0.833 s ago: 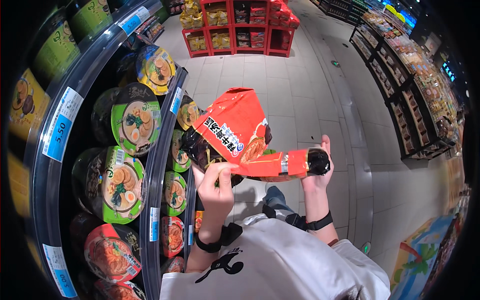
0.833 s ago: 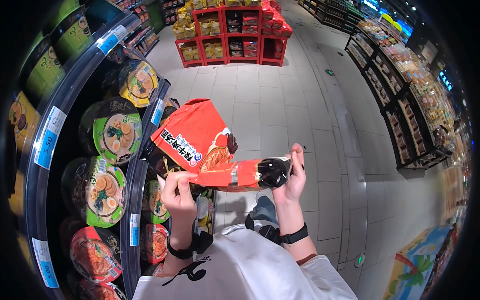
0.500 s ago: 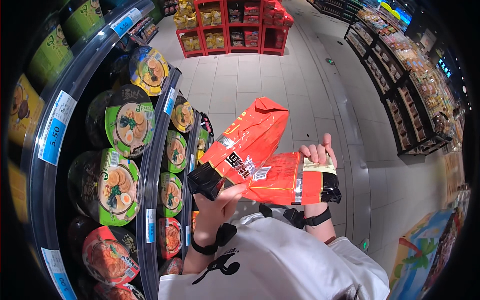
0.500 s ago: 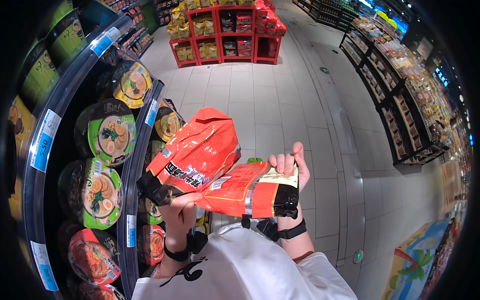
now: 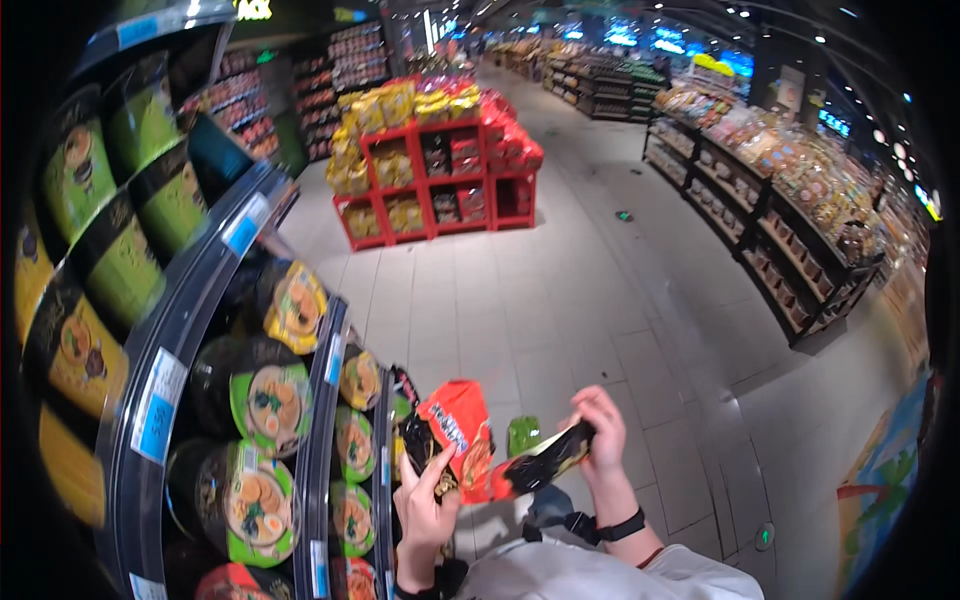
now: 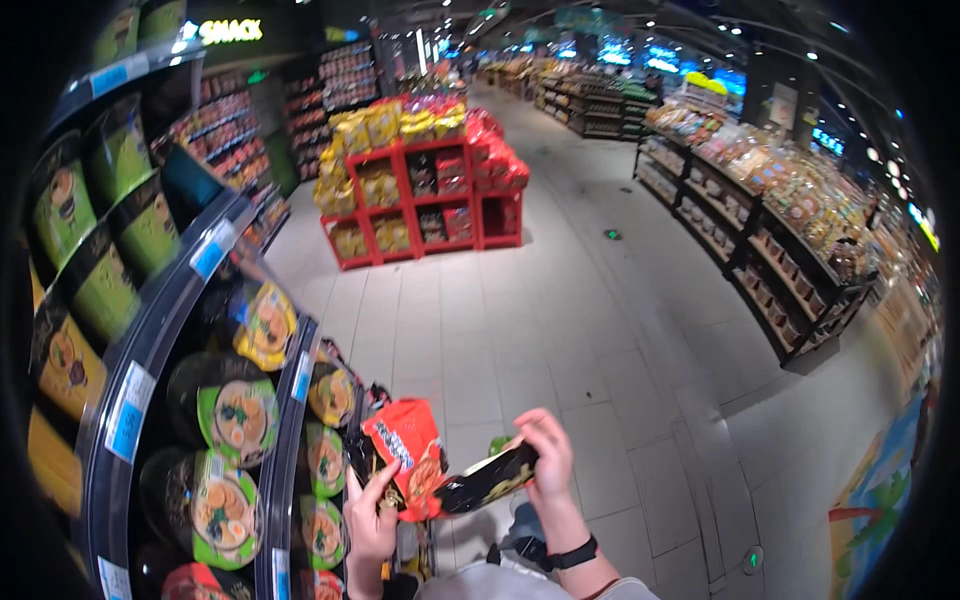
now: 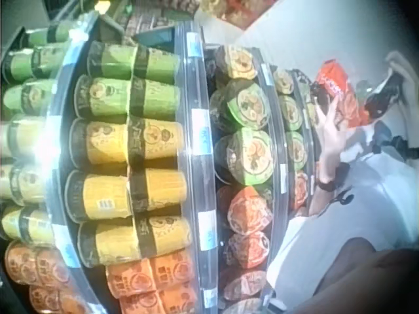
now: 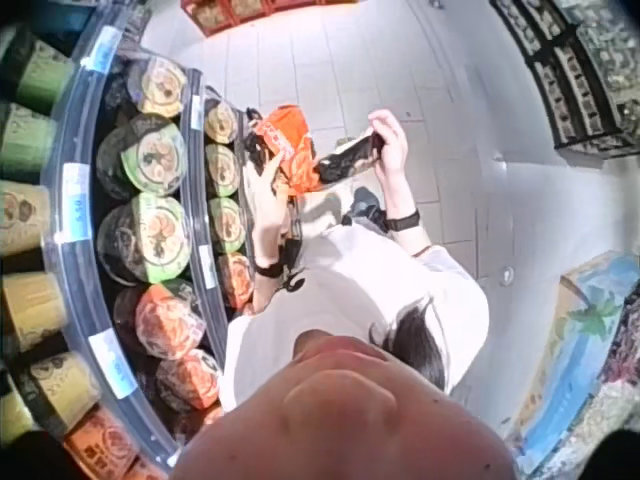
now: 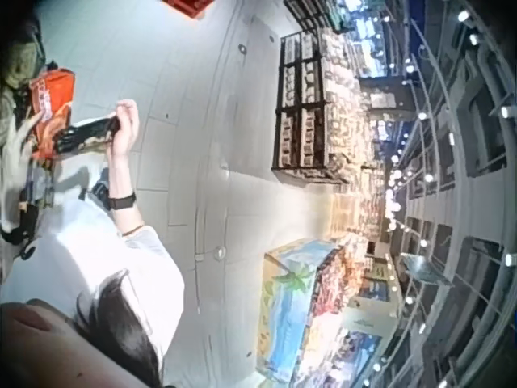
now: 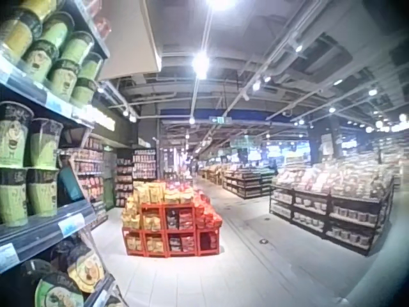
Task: Inspecting and sorting various packets of instant ramen on a supermarket shelf.
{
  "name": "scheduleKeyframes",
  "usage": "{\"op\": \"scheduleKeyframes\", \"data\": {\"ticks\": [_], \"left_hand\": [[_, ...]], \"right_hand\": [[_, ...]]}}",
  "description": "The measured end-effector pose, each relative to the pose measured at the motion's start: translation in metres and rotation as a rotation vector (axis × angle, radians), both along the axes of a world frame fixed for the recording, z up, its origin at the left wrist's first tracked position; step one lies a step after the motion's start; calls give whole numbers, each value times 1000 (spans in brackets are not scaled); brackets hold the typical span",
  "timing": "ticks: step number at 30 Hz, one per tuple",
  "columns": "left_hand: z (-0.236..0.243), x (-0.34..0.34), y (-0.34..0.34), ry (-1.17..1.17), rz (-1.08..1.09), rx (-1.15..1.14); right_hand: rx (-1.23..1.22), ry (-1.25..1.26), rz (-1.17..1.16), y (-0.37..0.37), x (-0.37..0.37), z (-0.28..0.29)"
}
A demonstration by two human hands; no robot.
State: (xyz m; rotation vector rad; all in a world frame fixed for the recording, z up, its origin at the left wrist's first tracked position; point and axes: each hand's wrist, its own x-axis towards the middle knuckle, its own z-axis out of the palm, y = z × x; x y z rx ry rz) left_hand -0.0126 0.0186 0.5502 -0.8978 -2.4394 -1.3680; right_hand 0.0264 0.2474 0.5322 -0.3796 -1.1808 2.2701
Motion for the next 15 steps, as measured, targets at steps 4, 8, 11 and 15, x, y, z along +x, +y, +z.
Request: {"op": "scheduleKeyframes", "data": {"ticks": [4, 8, 11, 15], "left_hand": [[-18, 4, -4, -125, -189, -304], [-4, 33, 17, -452, -107, -57], [-59, 20, 9, -590, -142, 332], [-68, 10, 2, -423, -16, 122]], "right_hand": [[212, -48, 101, -12, 6, 15], [379, -64, 146, -23, 3, 20], [413, 87, 290, -26, -4, 20], [455, 72, 405, -17, -3, 7]]}}
